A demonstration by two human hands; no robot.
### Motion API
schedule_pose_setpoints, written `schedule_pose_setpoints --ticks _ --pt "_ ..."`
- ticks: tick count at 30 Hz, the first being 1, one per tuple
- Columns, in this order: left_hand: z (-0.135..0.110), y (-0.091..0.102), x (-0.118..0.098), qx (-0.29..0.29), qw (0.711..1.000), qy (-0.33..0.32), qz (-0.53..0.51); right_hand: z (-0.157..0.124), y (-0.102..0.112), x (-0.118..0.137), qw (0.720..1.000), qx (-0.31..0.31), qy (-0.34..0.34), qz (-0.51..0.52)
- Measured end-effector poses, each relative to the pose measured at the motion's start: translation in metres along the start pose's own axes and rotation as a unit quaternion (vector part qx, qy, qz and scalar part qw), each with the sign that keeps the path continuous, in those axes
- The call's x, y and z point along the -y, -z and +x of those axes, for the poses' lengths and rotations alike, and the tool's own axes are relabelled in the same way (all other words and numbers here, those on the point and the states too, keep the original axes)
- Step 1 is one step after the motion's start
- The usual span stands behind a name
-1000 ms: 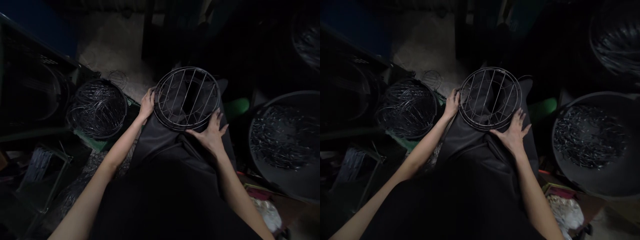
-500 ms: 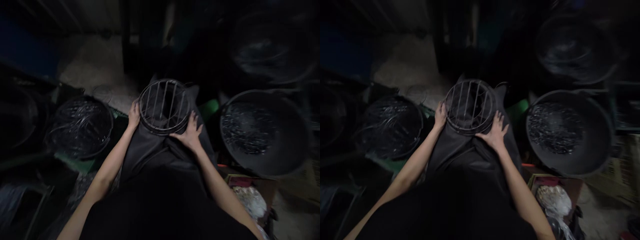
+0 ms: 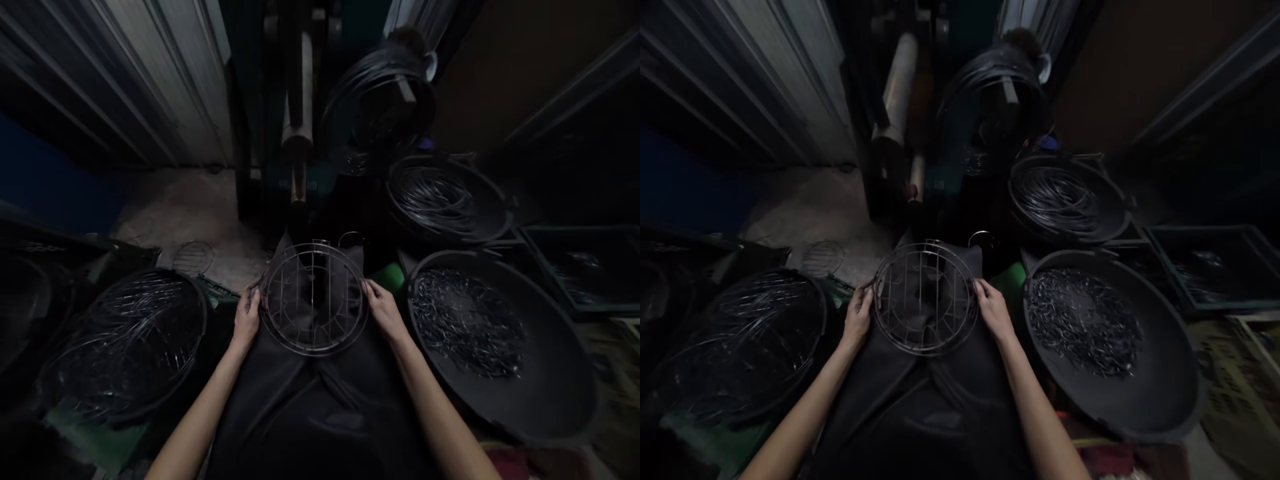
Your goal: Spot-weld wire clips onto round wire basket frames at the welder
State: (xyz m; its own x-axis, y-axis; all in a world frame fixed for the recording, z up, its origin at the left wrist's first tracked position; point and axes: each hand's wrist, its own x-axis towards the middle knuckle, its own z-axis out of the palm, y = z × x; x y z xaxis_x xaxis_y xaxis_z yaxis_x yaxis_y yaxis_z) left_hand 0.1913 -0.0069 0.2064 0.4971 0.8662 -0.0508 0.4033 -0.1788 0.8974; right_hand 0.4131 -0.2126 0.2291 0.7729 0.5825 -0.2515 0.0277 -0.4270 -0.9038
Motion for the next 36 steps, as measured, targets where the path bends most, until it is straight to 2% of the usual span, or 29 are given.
schedule_pose_setpoints --ticks 2,4,7,9,11,15,19,23,27,36 --pt "-0.004 0.002 -0.008 0.011 0.999 0.025 0.024 -0.011 0.001 -0.003 1.000 0.018 -0.008 -0.023" --pt "-0.005 0.002 -0.013 0.028 0.997 0.035 0.058 -0.022 0.002 -0.009 0.999 0.004 -0.028 -0.040" --pt "0.002 0.001 -0.012 0.043 0.994 0.005 0.104 -0.029 -0.001 -0.014 0.993 -0.064 -0.036 -0.092" --pt "0.008 0.001 -0.010 0.045 0.992 -0.009 0.121 -0.028 -0.003 -0.012 0.983 -0.121 -0.005 -0.141" --pt "0.012 0.001 -0.009 0.047 0.992 -0.006 0.119 -0.024 -0.004 -0.007 0.976 -0.147 0.019 -0.161" --pt "0.015 0.001 -0.021 0.068 0.992 -0.022 0.106 -0.019 -0.002 0.003 0.982 -0.119 -0.002 -0.150" --pt "0.022 0.001 -0.034 0.093 0.987 -0.031 0.128 -0.015 -0.004 0.006 0.965 -0.147 0.021 -0.214" --pt "0.031 0.001 -0.034 0.141 0.974 -0.023 0.178 -0.005 -0.002 0.003 0.957 -0.132 0.075 -0.245" --pt "0.030 0.001 -0.034 0.187 0.961 -0.018 0.203 0.005 0.006 0.000 0.961 -0.095 0.056 -0.253" --pt "0.024 0.005 -0.033 0.168 0.972 -0.015 0.166 0.010 0.008 0.005 0.970 -0.071 0.048 -0.227"
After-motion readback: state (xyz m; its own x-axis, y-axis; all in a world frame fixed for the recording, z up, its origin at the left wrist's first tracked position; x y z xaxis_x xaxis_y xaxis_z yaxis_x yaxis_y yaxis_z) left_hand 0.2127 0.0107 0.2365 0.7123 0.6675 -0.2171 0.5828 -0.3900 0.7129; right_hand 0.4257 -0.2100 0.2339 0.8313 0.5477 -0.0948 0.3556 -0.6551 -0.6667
